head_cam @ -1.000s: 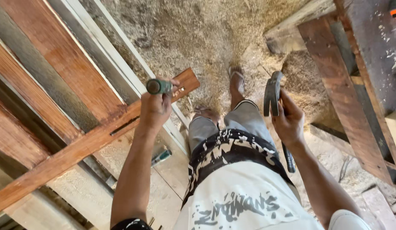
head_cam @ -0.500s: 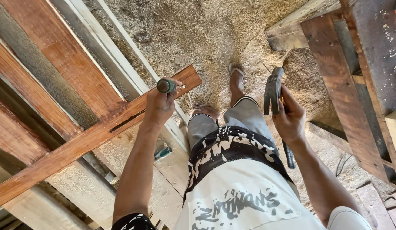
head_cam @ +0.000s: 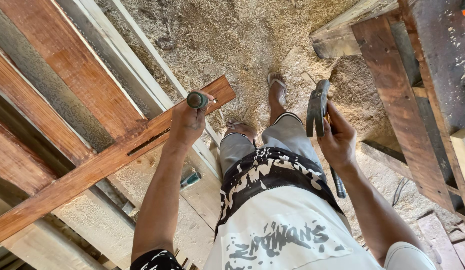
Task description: The person uses a chisel and hammer to carve a groove into a wooden frame. They repeatedly strike the chisel to remove wood shavings and deepen the groove along the frame.
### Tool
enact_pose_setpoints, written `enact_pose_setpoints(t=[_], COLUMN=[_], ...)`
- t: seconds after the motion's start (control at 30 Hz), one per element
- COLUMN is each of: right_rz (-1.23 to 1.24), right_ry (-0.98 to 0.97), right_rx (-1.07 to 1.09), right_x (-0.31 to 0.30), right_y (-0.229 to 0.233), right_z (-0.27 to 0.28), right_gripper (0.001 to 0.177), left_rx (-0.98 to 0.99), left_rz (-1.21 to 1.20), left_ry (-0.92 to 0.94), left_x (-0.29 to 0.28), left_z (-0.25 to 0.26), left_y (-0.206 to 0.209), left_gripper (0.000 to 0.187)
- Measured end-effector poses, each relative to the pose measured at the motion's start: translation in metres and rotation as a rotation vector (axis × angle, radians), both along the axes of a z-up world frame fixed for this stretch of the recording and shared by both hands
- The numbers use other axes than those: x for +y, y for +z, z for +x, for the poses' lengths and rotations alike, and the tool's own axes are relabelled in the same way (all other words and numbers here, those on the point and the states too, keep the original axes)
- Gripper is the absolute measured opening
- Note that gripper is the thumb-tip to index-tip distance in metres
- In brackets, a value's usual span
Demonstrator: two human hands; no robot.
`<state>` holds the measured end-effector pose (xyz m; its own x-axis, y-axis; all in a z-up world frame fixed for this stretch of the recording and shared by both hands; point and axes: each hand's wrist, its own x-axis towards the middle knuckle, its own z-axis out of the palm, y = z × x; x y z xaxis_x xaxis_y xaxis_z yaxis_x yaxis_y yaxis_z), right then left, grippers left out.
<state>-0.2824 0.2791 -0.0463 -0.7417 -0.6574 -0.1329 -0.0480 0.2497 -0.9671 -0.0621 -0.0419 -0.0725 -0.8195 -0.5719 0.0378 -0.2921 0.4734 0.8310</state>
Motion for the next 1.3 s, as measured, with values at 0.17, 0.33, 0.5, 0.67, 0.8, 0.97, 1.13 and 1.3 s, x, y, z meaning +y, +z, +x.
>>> enact_pose_setpoints(t=[0.17, 0.33, 0.5, 0.67, 0.8, 0.97, 1.13, 1.3], right_rz=[-0.011, 0.153, -0.169, -0.266, 0.100, -0.398, 0.051, -0.037], right_ry=[0.119, 0.269, 0.432, 0.622, 0.769, 0.590, 0.818, 0.698], right_rx=[0.127, 0.240, 0.532, 0.712, 0.865, 0.766, 0.869, 0.802], right_x=[-0.019, -0.062, -0.094, -0.163, -0.194, -0.167, -0.177, -0.173], right_y=[0.024, 0.078, 0.117, 0.120, 0.127, 0.142, 0.125, 0.133], right_z=[0.002, -0.003, -0.005, 0.016, 0.025, 0.019, 0.023, 0.021], right_gripper=[0.045, 0.049, 0.049, 0.047, 0.040, 0.050, 0.048, 0.045], left_rx=[0.034, -0.031, -0.030, -0.106, 0.092, 0.084, 0.100, 0.205], left_rz=[-0.102, -0.241, -0.221, -0.204, -0.175, 0.075, -0.017, 0.033], left_ry=[-0.016, -0.038, -0.021, -0.019, -0.009, 0.018, -0.012, 0.097], left_x=[0.003, 0.006, 0.012, 0.011, 0.015, 0.013, 0.015, 0.013], left_z=[-0.001, -0.002, 0.004, -0.004, 0.003, 0.001, -0.002, -0.005], left_y=[-0.007, -0.023, -0.034, -0.025, -0.015, -0.015, 0.001, 0.019], left_gripper=[0.024, 0.034, 0.033, 0.031, 0.038, 0.031, 0.035, 0.045])
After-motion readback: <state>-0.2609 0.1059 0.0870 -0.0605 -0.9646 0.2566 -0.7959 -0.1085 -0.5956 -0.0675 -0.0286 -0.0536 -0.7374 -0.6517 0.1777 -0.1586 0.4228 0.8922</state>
